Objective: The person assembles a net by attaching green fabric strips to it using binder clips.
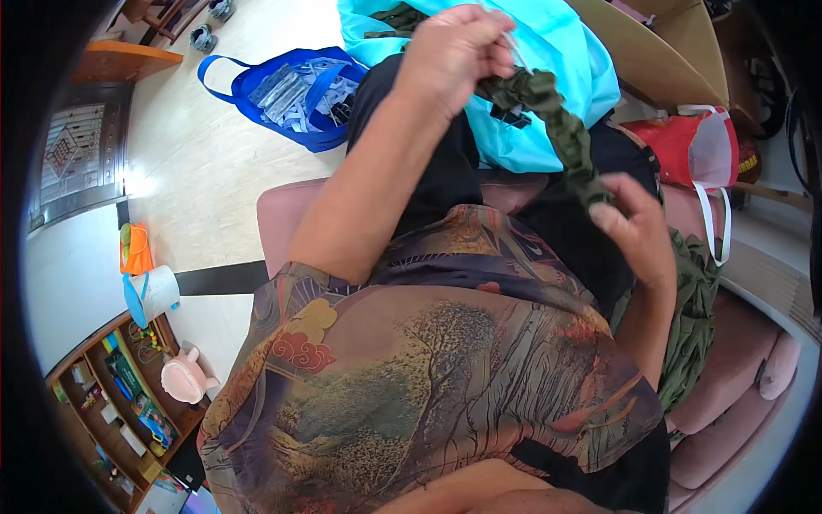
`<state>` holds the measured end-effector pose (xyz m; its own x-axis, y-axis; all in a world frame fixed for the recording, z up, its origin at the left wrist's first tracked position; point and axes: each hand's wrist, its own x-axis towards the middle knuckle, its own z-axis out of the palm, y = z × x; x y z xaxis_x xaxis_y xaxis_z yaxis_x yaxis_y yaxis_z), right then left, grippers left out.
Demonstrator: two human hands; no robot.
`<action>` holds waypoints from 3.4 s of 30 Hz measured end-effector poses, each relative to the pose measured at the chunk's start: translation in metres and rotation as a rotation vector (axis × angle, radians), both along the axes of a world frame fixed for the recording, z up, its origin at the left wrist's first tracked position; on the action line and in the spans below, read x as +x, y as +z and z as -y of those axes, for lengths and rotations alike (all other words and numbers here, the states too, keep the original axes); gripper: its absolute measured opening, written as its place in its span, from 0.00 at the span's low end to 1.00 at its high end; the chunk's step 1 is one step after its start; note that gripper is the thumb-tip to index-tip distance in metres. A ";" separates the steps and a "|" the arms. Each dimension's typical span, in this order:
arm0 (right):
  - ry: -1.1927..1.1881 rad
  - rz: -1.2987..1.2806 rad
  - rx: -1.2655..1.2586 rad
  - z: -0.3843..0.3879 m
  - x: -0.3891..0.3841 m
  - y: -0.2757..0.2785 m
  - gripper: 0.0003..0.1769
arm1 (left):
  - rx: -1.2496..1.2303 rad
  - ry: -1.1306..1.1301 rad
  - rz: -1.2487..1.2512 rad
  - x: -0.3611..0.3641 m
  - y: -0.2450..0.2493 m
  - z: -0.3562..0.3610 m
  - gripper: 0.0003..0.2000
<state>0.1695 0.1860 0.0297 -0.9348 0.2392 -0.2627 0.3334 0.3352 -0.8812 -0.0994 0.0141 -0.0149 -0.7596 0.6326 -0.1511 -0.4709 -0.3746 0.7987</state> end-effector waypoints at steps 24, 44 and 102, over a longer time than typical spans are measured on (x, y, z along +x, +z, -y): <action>0.039 -0.172 0.147 0.014 -0.022 0.002 0.19 | 0.044 0.019 -0.012 0.022 0.001 -0.018 0.06; 0.026 0.028 0.246 0.009 -0.006 -0.003 0.13 | 0.060 0.158 0.078 -0.023 -0.023 0.002 0.04; 0.269 0.002 0.214 0.031 -0.065 -0.040 0.11 | -0.906 0.521 -1.295 0.043 0.004 0.123 0.10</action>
<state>0.1047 0.1546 -0.0101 -0.9713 0.0339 -0.2355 0.2098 0.5889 -0.7805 -0.0564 -0.1086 -0.0113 -0.7542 0.3531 0.5537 0.6519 0.5036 0.5669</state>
